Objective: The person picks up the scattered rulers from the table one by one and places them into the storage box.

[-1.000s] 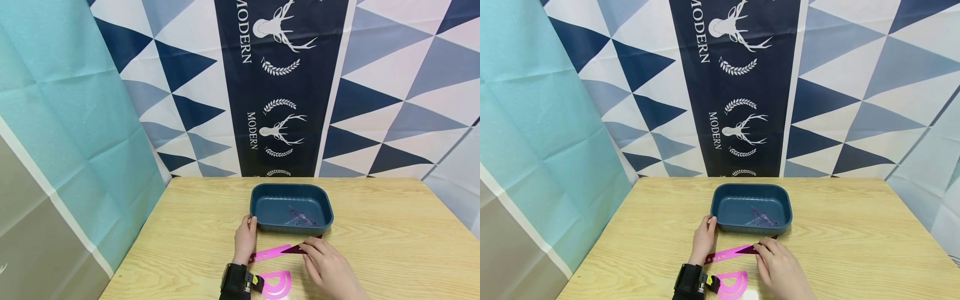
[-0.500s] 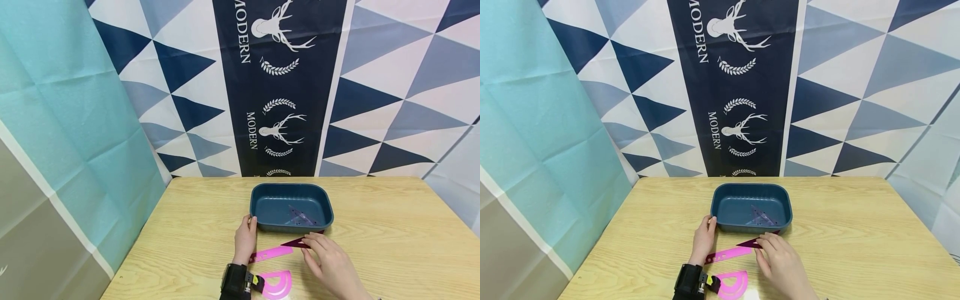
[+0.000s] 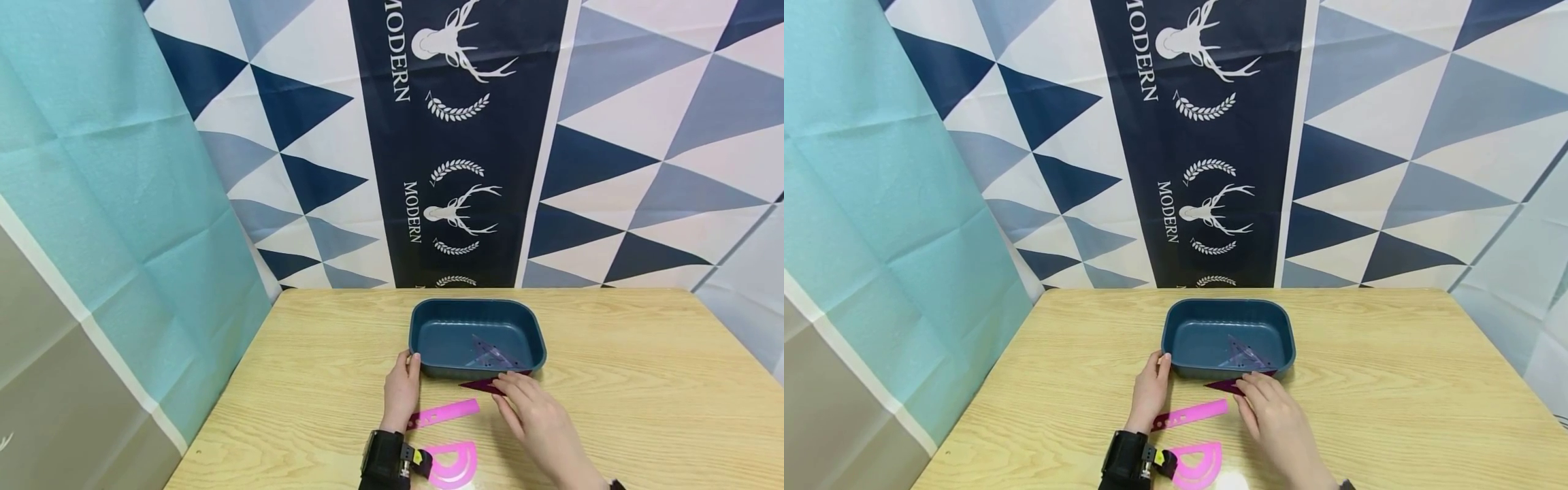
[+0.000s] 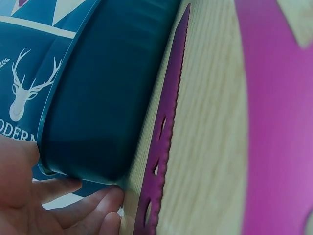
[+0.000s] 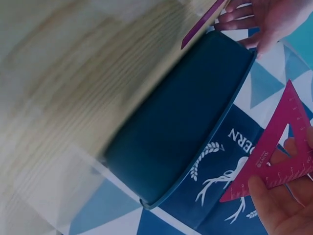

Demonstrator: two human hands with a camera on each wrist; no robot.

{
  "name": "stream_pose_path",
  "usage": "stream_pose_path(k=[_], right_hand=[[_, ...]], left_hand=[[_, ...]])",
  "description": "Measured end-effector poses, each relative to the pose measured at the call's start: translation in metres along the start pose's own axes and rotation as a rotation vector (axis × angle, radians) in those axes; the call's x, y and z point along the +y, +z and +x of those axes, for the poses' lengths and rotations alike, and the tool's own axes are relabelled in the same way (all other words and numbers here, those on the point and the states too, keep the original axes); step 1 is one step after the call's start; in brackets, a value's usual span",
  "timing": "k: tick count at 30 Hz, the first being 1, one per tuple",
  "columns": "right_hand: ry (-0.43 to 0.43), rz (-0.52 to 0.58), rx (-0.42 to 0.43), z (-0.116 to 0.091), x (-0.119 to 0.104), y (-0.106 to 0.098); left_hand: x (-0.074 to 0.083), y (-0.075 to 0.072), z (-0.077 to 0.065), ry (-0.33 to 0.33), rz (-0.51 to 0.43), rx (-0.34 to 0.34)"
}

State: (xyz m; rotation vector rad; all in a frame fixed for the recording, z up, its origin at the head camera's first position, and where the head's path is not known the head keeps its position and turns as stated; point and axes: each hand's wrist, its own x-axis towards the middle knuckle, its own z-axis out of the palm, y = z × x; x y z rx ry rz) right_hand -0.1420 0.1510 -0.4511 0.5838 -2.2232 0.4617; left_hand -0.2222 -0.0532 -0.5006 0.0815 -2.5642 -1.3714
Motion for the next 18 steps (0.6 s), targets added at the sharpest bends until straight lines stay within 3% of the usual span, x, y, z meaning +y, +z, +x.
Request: stream_pose_path(k=[11, 18], right_hand=[[0.134, -0.037, -0.100, 0.008, 0.015, 0.003], [0.146, -0.043, -0.128, 0.010, 0.016, 0.007]], left_hand=[[0.000, 0.001, 0.000, 0.010, -0.009, -0.004], [0.000, 0.001, 0.001, 0.010, -0.007, 0.001]])
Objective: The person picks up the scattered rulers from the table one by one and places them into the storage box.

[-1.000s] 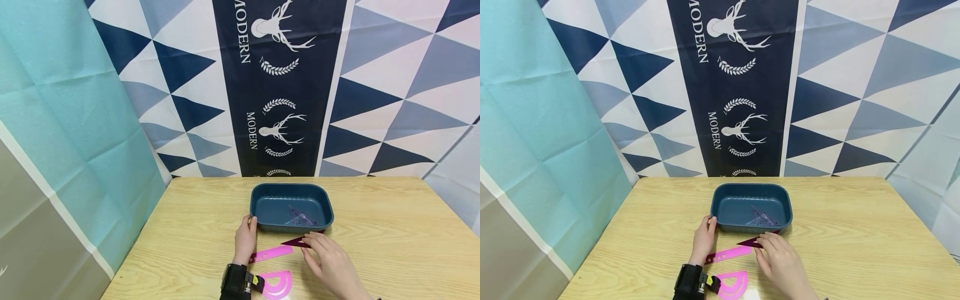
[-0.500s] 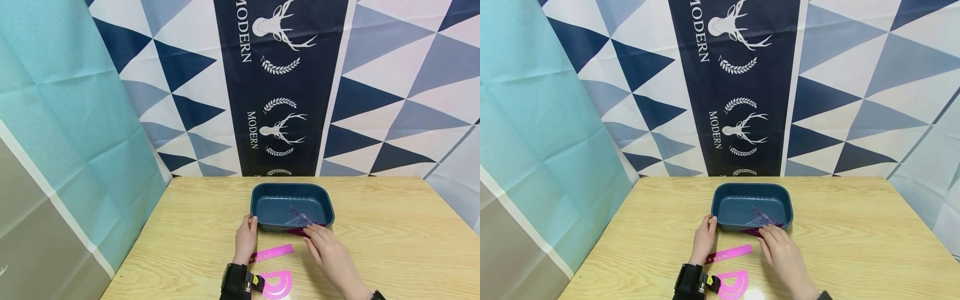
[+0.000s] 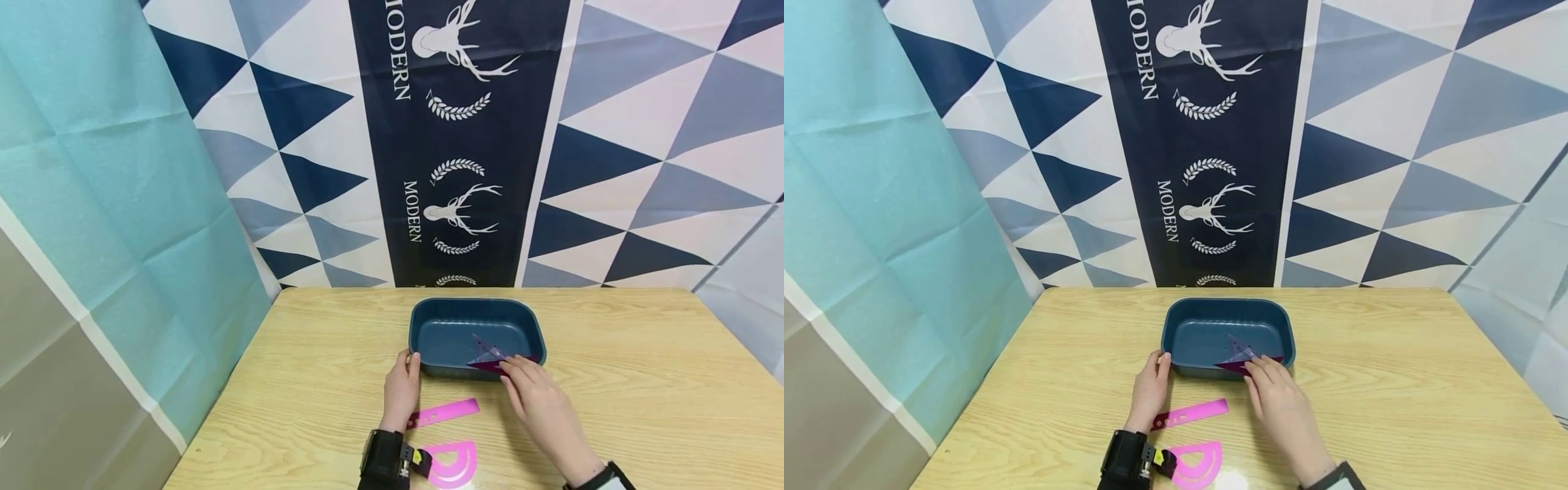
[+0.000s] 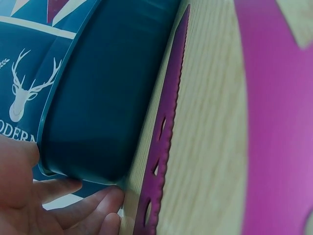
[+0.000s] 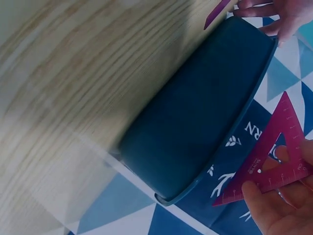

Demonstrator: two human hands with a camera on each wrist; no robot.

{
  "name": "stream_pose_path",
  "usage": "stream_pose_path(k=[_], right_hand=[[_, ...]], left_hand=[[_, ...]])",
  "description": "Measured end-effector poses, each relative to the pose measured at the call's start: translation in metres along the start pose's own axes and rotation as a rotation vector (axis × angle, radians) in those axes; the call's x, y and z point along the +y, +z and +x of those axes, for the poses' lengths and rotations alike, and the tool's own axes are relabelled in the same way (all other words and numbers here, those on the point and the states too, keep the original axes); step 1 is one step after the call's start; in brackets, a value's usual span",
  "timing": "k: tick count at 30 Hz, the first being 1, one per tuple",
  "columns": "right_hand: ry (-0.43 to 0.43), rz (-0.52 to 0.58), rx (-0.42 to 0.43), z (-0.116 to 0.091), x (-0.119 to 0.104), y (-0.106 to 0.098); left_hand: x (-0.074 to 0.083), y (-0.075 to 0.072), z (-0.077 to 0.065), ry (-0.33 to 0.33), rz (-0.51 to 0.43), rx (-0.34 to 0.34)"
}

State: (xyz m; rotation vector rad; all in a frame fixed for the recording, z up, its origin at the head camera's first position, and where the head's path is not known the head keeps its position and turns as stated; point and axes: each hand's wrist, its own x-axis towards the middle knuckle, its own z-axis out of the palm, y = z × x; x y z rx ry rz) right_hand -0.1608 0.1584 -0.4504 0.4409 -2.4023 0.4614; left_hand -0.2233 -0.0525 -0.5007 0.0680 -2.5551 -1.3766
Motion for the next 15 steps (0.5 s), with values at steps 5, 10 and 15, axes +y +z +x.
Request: stream_pose_path(k=[5, 10, 15], right_hand=[[-0.019, -0.004, 0.011, 0.0007, -0.0011, 0.0037], [-0.017, -0.008, 0.010, -0.0001, 0.0005, 0.0068], [0.004, -0.010, -0.028, -0.0003, 0.0022, 0.0087]], left_hand=[[-0.0010, 0.0000, -0.0001, -0.007, 0.003, -0.006], [-0.0005, -0.0004, -0.0008, 0.001, 0.002, -0.002], [0.0005, -0.0010, -0.0013, 0.009, -0.012, 0.006]])
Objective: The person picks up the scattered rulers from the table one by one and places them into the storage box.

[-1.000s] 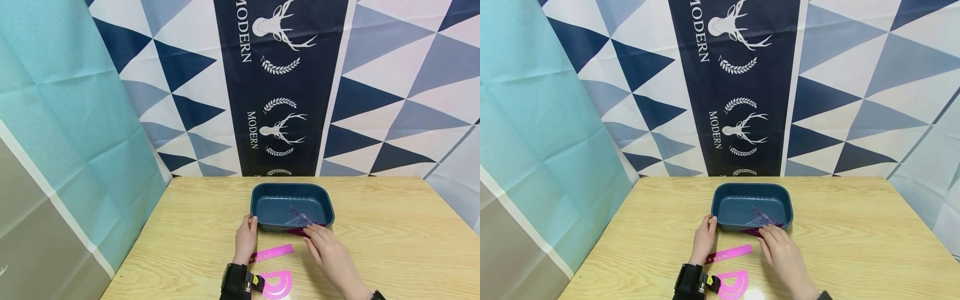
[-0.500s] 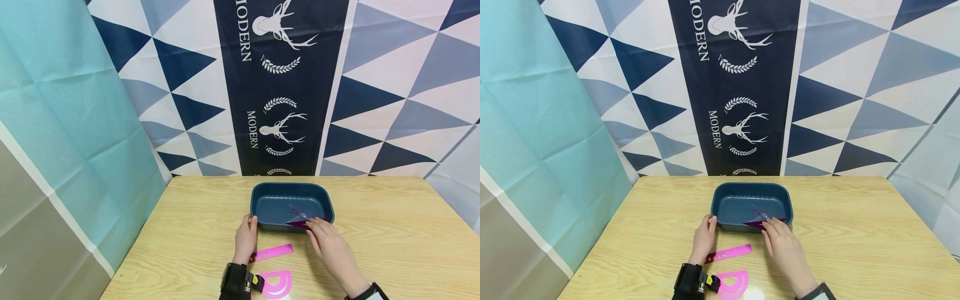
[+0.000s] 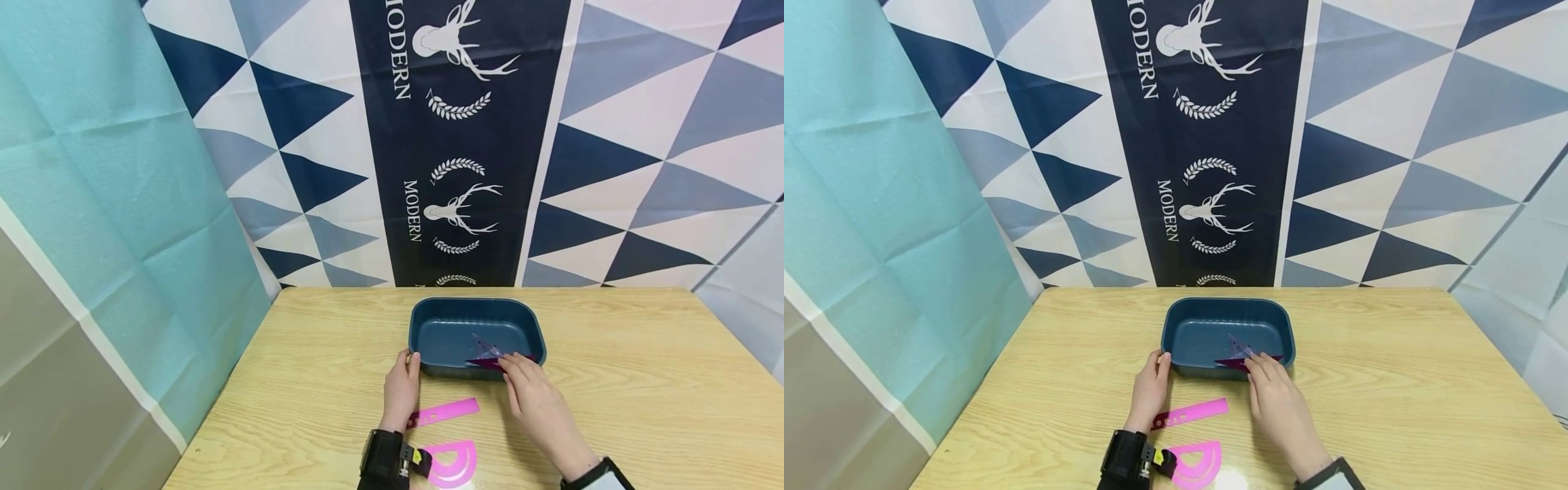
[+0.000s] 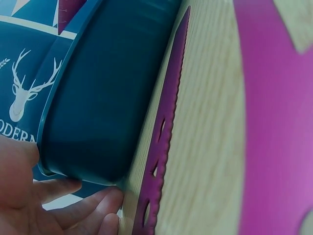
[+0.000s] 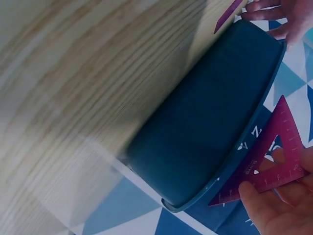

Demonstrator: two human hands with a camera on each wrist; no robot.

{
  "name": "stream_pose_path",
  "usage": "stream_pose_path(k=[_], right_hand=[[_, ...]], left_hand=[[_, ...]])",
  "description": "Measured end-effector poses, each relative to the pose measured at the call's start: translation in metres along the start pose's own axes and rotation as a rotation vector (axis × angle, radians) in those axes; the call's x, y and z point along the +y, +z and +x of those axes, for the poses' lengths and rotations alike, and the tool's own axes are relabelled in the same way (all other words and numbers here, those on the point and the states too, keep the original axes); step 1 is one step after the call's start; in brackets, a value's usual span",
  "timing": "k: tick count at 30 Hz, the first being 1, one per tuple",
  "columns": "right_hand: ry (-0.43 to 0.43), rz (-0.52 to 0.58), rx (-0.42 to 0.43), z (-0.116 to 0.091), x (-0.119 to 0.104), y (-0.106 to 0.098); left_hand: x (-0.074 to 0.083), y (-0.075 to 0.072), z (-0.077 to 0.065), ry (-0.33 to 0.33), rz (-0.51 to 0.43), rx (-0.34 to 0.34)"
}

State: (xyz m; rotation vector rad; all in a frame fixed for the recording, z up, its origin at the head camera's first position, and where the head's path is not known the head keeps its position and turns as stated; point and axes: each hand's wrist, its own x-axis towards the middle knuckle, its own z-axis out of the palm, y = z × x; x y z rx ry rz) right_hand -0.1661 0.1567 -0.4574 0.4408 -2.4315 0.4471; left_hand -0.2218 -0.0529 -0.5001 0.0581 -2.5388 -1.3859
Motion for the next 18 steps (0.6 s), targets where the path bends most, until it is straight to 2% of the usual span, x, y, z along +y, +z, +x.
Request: stream_pose_path(k=[9, 18], right_hand=[[0.051, 0.002, -0.093, 0.0035, -0.0012, 0.0025], [0.027, 0.009, -0.067, 0.0041, 0.0002, 0.0087]], left_hand=[[-0.0011, -0.0001, -0.0010, -0.010, -0.007, -0.006], [-0.0019, 0.0003, 0.0006, -0.017, -0.013, -0.011]])
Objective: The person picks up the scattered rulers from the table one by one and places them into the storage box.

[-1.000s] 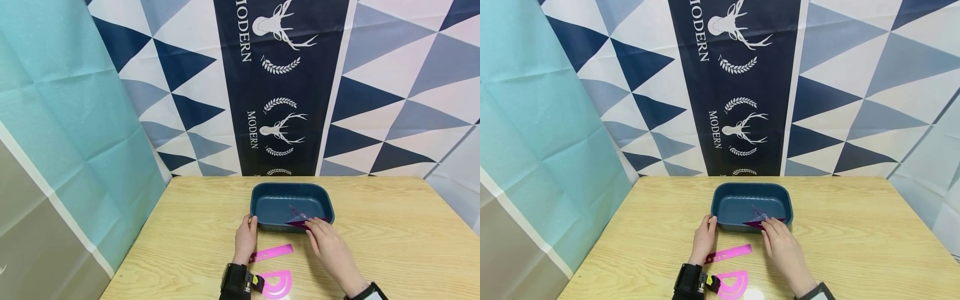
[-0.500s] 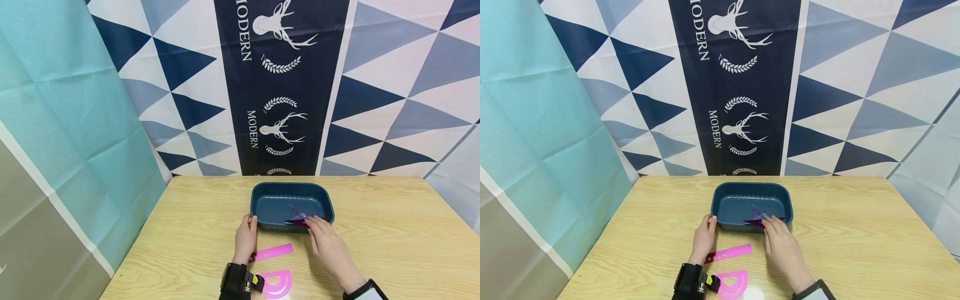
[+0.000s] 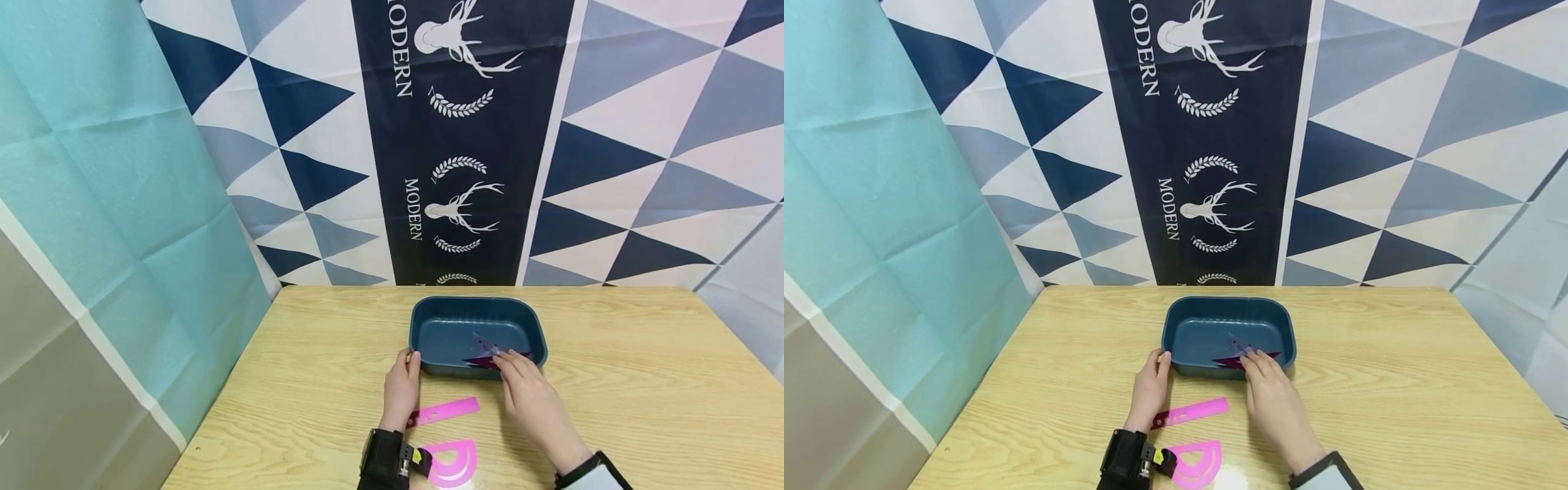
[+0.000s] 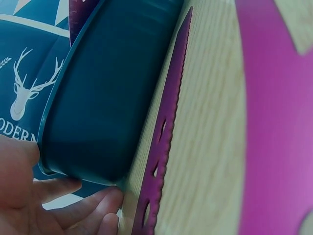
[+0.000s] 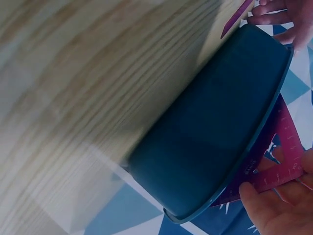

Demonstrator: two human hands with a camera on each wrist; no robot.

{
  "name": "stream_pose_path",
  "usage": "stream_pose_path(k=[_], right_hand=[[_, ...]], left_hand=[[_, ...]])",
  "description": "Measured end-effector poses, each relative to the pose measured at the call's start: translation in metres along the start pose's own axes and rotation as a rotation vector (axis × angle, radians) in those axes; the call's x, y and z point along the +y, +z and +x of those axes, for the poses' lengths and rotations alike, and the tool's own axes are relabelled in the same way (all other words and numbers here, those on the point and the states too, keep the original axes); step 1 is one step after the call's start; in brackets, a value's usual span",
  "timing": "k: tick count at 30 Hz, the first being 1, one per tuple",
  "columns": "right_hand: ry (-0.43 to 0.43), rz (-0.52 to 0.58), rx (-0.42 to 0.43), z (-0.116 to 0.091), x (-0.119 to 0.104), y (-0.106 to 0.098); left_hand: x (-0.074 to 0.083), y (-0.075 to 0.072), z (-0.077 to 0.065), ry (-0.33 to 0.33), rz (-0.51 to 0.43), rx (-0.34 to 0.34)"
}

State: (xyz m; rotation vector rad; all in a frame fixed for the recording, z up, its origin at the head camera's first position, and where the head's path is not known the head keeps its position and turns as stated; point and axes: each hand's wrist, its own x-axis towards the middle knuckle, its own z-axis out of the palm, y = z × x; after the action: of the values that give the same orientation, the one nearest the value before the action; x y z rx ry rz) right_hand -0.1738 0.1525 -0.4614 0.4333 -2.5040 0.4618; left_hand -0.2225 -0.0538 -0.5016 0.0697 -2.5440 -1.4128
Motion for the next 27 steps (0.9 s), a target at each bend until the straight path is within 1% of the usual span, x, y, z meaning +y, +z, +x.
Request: stream_pose_path(k=[10, 18, 27], right_hand=[[-0.028, -0.004, 0.009, 0.0008, 0.0008, 0.0044], [-0.056, -0.004, 0.027, 0.0028, 0.0032, 0.0095], [-0.067, 0.001, 0.032, 0.0057, 0.0016, 0.0098]], left_hand=[[-0.0013, 0.0002, -0.0007, -0.012, 0.002, -0.011], [-0.0017, 0.0002, 0.0005, 0.010, 0.002, -0.004], [-0.0008, -0.0003, 0.0007, 0.001, -0.003, -0.004]])
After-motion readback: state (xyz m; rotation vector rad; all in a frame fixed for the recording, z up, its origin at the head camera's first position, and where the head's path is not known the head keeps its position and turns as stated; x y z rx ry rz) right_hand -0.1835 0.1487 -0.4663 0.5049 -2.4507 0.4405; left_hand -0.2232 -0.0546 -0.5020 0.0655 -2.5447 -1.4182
